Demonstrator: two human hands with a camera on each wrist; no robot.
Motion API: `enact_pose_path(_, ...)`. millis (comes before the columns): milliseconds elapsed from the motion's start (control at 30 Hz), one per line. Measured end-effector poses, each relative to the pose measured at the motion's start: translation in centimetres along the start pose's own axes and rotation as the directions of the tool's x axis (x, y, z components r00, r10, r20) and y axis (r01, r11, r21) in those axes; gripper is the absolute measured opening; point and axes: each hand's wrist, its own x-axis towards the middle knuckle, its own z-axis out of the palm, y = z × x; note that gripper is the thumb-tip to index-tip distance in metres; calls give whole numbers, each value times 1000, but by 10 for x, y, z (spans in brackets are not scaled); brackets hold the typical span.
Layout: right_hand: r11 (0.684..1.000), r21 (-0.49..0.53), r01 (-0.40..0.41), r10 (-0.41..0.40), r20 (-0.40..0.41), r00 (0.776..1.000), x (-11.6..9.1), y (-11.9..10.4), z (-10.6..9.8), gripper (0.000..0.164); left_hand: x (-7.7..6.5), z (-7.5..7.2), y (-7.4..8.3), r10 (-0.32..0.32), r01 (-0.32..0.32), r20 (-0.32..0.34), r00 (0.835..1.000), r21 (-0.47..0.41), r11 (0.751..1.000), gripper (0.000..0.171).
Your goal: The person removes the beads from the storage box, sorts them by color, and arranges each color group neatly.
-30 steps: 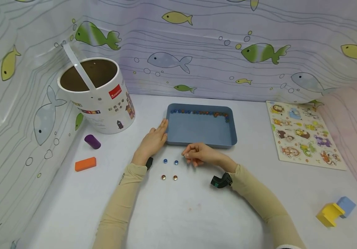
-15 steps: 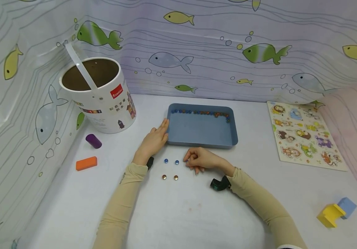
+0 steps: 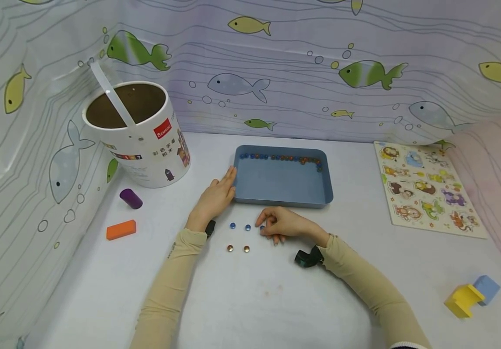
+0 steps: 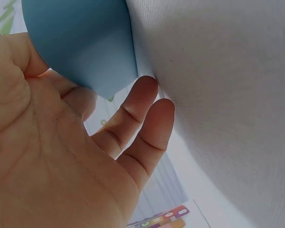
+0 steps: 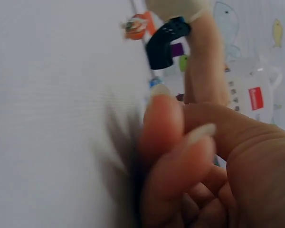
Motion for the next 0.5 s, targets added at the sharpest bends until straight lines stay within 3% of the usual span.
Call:
enact_pose_path(300, 998, 49, 31, -31, -2, 1000, -6, -15, -25, 28, -2, -2, 0, -5, 5, 4, 1000, 1, 1000, 57)
enact_pose_path(500, 994, 76, 77, -72, -72, 995, -16, -32, -55, 35, -1, -1, -1, 0, 0, 2, 1000, 5, 1000, 57)
